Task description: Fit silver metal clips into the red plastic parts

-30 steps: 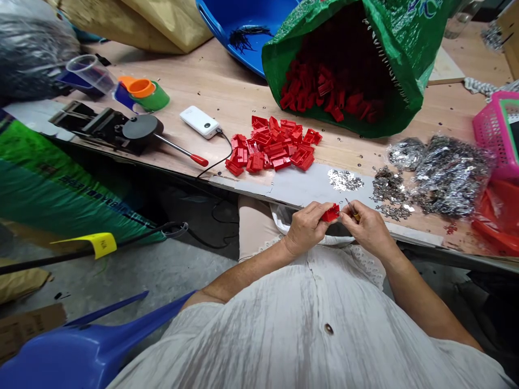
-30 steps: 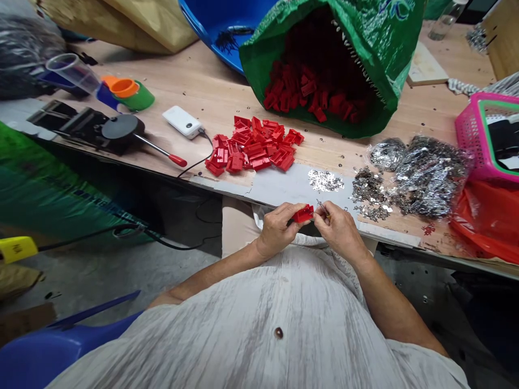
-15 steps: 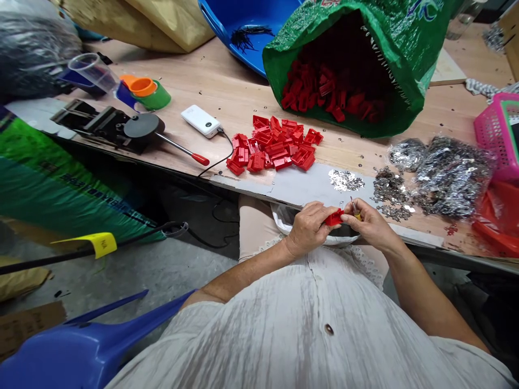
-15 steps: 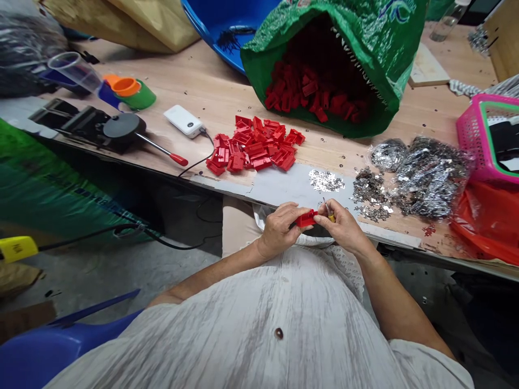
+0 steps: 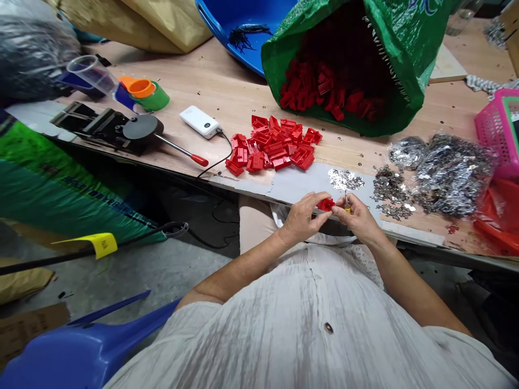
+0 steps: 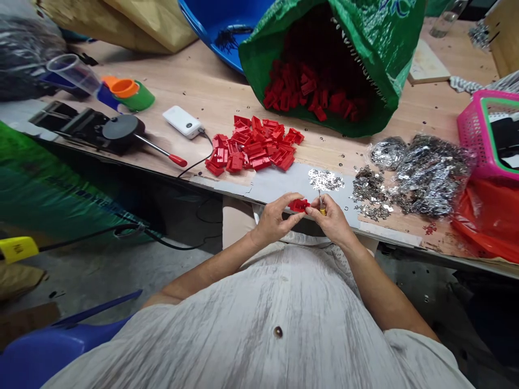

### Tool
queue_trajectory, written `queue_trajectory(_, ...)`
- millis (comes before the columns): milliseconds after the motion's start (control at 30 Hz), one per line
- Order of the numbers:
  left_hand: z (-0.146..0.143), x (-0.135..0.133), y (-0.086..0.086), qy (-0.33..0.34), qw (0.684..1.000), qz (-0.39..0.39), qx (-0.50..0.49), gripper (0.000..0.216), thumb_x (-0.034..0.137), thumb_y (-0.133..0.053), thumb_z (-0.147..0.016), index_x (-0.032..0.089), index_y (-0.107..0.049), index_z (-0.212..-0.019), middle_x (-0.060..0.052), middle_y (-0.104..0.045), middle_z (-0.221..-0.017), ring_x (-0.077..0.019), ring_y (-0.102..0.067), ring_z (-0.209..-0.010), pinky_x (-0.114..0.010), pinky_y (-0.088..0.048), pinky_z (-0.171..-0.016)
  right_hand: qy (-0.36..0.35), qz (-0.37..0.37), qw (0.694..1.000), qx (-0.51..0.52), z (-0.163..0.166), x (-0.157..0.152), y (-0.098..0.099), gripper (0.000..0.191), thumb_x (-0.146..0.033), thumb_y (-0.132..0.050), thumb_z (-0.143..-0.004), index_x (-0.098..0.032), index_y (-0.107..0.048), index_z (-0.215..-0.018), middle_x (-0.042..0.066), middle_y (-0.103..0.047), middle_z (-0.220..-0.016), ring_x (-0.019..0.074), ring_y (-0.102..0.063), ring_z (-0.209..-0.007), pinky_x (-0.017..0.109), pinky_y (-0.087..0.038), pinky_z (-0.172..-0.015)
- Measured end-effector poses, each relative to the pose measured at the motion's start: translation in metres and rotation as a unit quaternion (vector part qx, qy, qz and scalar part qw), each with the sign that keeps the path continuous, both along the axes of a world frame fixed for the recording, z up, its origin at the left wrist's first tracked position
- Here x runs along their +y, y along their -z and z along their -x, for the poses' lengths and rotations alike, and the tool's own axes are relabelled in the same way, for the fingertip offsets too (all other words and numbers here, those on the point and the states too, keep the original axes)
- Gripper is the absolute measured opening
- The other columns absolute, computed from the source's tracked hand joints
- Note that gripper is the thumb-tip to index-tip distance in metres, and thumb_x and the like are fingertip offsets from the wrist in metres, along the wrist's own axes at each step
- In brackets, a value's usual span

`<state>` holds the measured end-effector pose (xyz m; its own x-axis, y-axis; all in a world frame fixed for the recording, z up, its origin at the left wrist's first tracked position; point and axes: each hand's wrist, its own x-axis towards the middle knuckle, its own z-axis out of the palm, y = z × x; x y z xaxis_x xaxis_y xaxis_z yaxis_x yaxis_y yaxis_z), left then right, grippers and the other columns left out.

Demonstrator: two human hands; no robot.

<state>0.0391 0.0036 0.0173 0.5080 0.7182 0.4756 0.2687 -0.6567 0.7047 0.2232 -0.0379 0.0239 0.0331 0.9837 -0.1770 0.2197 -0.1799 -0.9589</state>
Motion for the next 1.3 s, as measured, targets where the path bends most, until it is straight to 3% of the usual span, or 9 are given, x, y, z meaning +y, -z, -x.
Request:
queue_trajectory(200, 0.018, 0.036, 0.000, 0.042, 0.996, 0.052, 0.061, 0.044, 0.013, -0.062, -0.084, 0.020, -0.059, -0.127, -0.006, -0.070, -0.112, -0.0173, -0.065, -0.103, -0.037, -0.051, -0.100, -0.012, -0.063, 0.986, -0.155, -0.007, 0.001, 0.000, 0.035, -0.044, -0.048, -0.094, -0.021, -0.064, -0.116, 0.006, -0.062, -0.095, 0.0179, -0.058, -0.077, 0.034, -0.049, -0.070)
queue_trajectory(300, 0.023, 0.048, 0.002, 0.072, 0.992, 0.064, 0.080, 0.046, 0.012, -0.061, -0.085, 0.020, -0.060, -0.130, -0.007, -0.068, -0.109, -0.0163, -0.066, -0.102, -0.034, -0.053, -0.096, -0.042, -0.091, 0.973, -0.209, -0.007, -0.001, -0.002, 0.032, -0.037, -0.051, -0.094, -0.023, -0.068, -0.117, 0.007, -0.065, -0.094, 0.0206, -0.062, -0.083, 0.036, -0.050, -0.077)
queue_trajectory(533, 0.024, 0.055, 0.016, 0.126, 0.989, 0.027, 0.068, 0.054, 0.015, -0.063, -0.087, 0.023, -0.052, -0.139, -0.010, -0.063, -0.128, -0.0187, -0.059, -0.120, -0.039, -0.049, -0.104, -0.049, -0.162, 0.945, -0.279, 0.011, -0.001, 0.002, 0.018, -0.026, -0.056, -0.092, -0.023, -0.068, -0.106, 0.006, -0.071, -0.099, 0.0214, -0.066, -0.088, 0.036, -0.050, -0.081)
queue_trajectory(767, 0.020, 0.053, 0.030, 0.060, 0.993, -0.018, 0.102, 0.056, 0.021, -0.074, -0.081, 0.023, -0.056, -0.135, -0.008, -0.071, -0.114, -0.0221, -0.063, -0.106, -0.049, -0.046, -0.104, -0.068, -0.215, 0.921, -0.317, 0.024, 0.008, 0.014, 0.021, -0.017, -0.048, -0.094, -0.022, -0.064, -0.107, 0.010, -0.068, -0.103, 0.0239, -0.064, -0.098, 0.038, -0.052, -0.086)
queue_trajectory(1100, 0.018, 0.050, 0.030, 0.059, 0.992, -0.020, 0.106, 0.049, 0.020, -0.066, -0.086, 0.022, -0.055, -0.134, -0.005, -0.072, -0.112, -0.0179, -0.065, -0.103, -0.050, -0.040, -0.111, -0.102, -0.205, 0.904, -0.361, 0.028, 0.012, 0.016, 0.025, -0.013, -0.045, -0.095, -0.021, -0.064, -0.107, 0.011, -0.064, -0.100, 0.0246, -0.061, -0.096, 0.039, -0.052, -0.087)
queue_trajectory(1300, 0.016, 0.050, 0.030, 0.053, 0.993, -0.033, 0.104, 0.050, 0.013, -0.061, -0.084, 0.021, -0.056, -0.134, -0.004, -0.072, -0.108, -0.0174, -0.065, -0.101, -0.048, -0.041, -0.111, -0.128, -0.176, 0.875, -0.432, 0.033, 0.020, 0.013, 0.029, -0.009, -0.041, -0.093, -0.017, -0.065, -0.108, 0.013, -0.064, -0.101, 0.0253, -0.059, -0.092, 0.037, -0.050, -0.081)
